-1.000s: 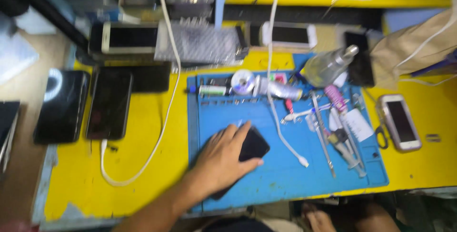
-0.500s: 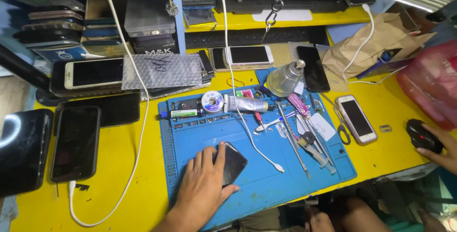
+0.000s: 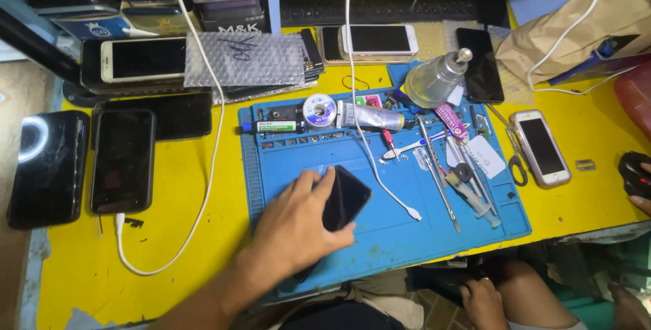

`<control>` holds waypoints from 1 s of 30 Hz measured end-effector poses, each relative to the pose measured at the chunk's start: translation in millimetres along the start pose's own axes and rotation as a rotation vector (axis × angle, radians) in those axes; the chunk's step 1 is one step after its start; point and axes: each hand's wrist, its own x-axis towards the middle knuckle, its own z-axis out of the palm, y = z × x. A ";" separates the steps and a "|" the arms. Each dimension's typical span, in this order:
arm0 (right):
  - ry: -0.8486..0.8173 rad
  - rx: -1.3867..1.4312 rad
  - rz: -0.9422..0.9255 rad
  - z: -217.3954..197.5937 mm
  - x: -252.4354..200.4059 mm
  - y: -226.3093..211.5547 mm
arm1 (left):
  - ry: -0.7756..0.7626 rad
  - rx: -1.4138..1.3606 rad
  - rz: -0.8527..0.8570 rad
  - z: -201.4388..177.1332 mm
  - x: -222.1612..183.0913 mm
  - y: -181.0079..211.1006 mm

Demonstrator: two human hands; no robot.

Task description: Removing the back cover of a smartphone and inspecting internal components on a repair bench.

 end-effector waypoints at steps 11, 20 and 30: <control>-0.867 0.488 -0.940 -221.0 -143.0 -166.8 | -0.023 -1.176 0.217 -13.6 17.2 -24.1; -0.145 0.968 -1.222 -261.2 -181.0 -328.2 | 0.137 -1.253 0.340 -9.8 3.8 -29.3; -0.154 0.884 -1.220 -258.3 -171.4 -345.6 | 0.259 -1.024 0.374 -12.4 3.3 -31.0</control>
